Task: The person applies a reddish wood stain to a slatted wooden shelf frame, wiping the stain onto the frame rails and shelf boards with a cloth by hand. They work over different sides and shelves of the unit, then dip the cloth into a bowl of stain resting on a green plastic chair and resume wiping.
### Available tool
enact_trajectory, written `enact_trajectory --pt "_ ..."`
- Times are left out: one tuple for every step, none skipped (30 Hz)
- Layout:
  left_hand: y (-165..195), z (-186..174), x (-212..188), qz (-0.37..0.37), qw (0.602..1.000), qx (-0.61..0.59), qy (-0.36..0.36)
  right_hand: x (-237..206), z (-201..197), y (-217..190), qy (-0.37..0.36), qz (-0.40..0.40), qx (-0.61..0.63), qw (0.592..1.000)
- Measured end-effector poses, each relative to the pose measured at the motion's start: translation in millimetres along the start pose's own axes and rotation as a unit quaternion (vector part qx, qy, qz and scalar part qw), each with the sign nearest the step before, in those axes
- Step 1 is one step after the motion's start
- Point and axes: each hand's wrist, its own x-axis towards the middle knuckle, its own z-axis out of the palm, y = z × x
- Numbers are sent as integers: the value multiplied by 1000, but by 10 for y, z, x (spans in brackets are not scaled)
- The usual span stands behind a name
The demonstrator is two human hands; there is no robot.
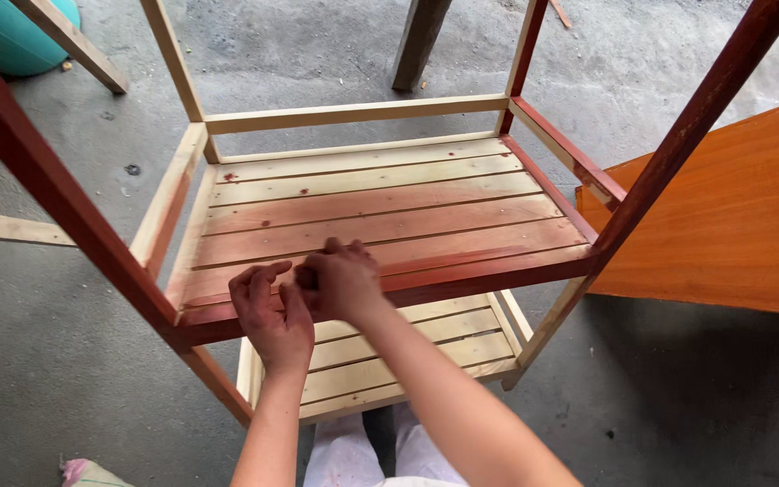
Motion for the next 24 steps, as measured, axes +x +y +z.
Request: enact_trajectory --pt "32 86 15 -9 1000 -10 0 -16 29 -47 29 37 8 999" --pt "58 171 28 -18 1000 -20 -3 -44 -2 19 46 33 -1 998" --pt "85 244 20 -29 999 -31 -7 -110 -55 135 60 30 -10 998" --pt "107 322 9 -14 1000 -17 -16 -175 -104 285 76 27 -19 997" --pt "126 408 9 3 1000 -3 -22 -230 -184 507 62 48 -23 997" --pt "146 488 3 22 999 11 -30 -288 -300 788 50 70 -26 996" --pt "182 575 -24 34 998 19 -40 -354 -432 1083 62 73 -43 994" --pt "227 684 -55 45 997 27 -48 -424 -577 1389 75 74 -61 993" --pt "268 799 -75 57 996 35 -53 -503 -722 1687 90 83 -85 989" --pt "329 927 -111 44 995 51 -76 -595 -873 1970 103 92 -109 984" --pt "412 1068 -182 29 992 67 -102 -692 -1014 2234 141 77 -104 981" --pt "483 1194 -252 13 988 85 -128 -785 -1128 2465 179 61 -99 977" --pt "534 1309 -299 38 984 99 -147 -863 -1234 2669 189 87 -85 974" --pt "580 1420 -341 63 978 112 -165 -906 -1290 2817 199 113 -71 971" --pt "602 1498 -373 88 971 125 -185 -936 -1283 2908 211 115 -80 967" --pt "600 1554 -389 92 965 148 -197 -976 -1272 2977 224 119 -88 963" --pt "592 1604 -399 97 958 170 -209 -1015 -1261 3021 239 122 -97 958" --pt "578 1644 -406 102 951 192 -218 -1054 -1244 3042 242 128 -93 957" --pt "556 1667 -411 107 950 195 -220 -1080 -1215 3036 245 133 -90 956" --pt "532 1680 -421 110 948 199 -223 -1097 -1191 3016 247 137 -86 956" --pt "513 1692 -434 112 946 204 -226 -1105 -1173 2987 244 138 -101 955" --pt "500 1711 -447 117 947 204 -220 -1093 -1152 2944 244 136 -115 953" --pt "490 1725 -460 122 947 204 -218 -1068 -1126 2889 243 137 -129 952" --pt "489 1734 -483 125 946 203 -218 -1040 -1092 2823 227 161 -116 953"
